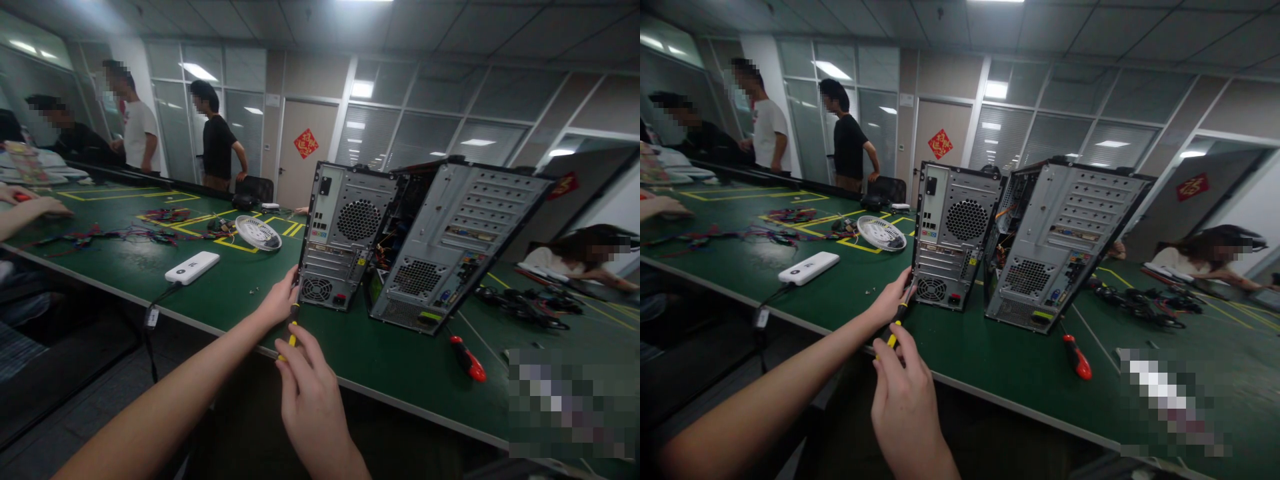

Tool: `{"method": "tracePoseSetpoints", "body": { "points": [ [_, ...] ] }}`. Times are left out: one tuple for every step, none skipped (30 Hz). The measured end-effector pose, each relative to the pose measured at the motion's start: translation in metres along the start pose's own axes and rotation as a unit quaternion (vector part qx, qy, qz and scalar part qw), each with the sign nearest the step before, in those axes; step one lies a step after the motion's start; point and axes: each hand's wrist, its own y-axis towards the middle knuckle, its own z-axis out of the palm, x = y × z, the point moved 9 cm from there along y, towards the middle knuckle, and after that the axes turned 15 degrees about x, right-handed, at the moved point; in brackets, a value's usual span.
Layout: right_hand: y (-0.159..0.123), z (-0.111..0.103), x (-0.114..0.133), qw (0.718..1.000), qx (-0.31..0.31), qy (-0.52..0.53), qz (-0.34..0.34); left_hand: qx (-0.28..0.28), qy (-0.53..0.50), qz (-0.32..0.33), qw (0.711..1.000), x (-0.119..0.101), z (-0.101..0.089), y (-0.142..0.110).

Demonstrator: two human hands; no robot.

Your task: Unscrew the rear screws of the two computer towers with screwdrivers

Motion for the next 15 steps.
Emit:
{"method": "tracePoseSetpoints", "body": {
  "points": [
    [0.0000,-0.0004,-0.0004,1.000,-0.002,0.002,0.001,0.001,0.001,-0.002,1.000,0.0001,0.0000,0.0001],
    [0.0000,-0.0003,-0.0008,1.000,-0.001,0.004,0.002,0.002,0.002,-0.003,1.000,0.0000,-0.0001,0.0001],
    [0.0001,0.0001,-0.0012,1.000,0.000,0.004,0.004,0.002,0.003,-0.002,1.000,-0.0004,-0.0003,0.0001],
    [0.0000,0.0008,-0.0015,1.000,0.001,0.004,0.005,0.002,0.003,0.000,1.000,-0.0009,-0.0004,0.0001],
    [-0.0002,0.0013,-0.0018,1.000,0.001,0.004,0.005,0.001,0.002,0.002,1.000,-0.0013,-0.0007,0.0001],
    [-0.0006,0.0018,-0.0020,1.000,-0.001,0.004,0.005,0.000,0.001,0.003,1.000,-0.0013,-0.0009,0.0001],
    [-0.0010,0.0021,-0.0022,1.000,-0.003,0.004,0.005,-0.002,0.000,0.003,1.000,-0.0009,-0.0010,0.0001],
    [-0.0014,0.0022,-0.0024,1.000,-0.007,0.004,0.004,-0.003,-0.001,0.001,1.000,-0.0001,-0.0010,0.0002],
    [-0.0018,0.0020,-0.0026,1.000,-0.011,0.004,0.004,-0.004,-0.002,-0.001,1.000,0.0007,-0.0009,0.0003],
    [-0.0021,0.0019,-0.0027,1.000,-0.015,0.004,0.003,-0.006,-0.002,-0.001,1.000,0.0012,-0.0008,0.0004],
    [-0.0023,0.0017,-0.0029,1.000,-0.018,0.003,0.003,-0.007,-0.002,0.000,1.000,0.0015,-0.0007,0.0004],
    [-0.0024,0.0015,-0.0032,1.000,-0.019,0.003,0.004,-0.009,-0.002,0.002,1.000,0.0015,-0.0007,0.0004],
    [-0.0024,0.0012,-0.0034,1.000,-0.021,0.002,0.004,-0.009,-0.003,0.003,1.000,0.0016,-0.0006,0.0003],
    [-0.0023,0.0010,-0.0037,1.000,-0.022,0.001,0.004,-0.009,-0.004,0.002,1.000,0.0017,-0.0005,0.0002],
    [-0.0021,0.0010,-0.0041,1.000,-0.022,0.001,0.005,-0.008,-0.005,0.001,1.000,0.0018,-0.0004,0.0001]
  ]
}}
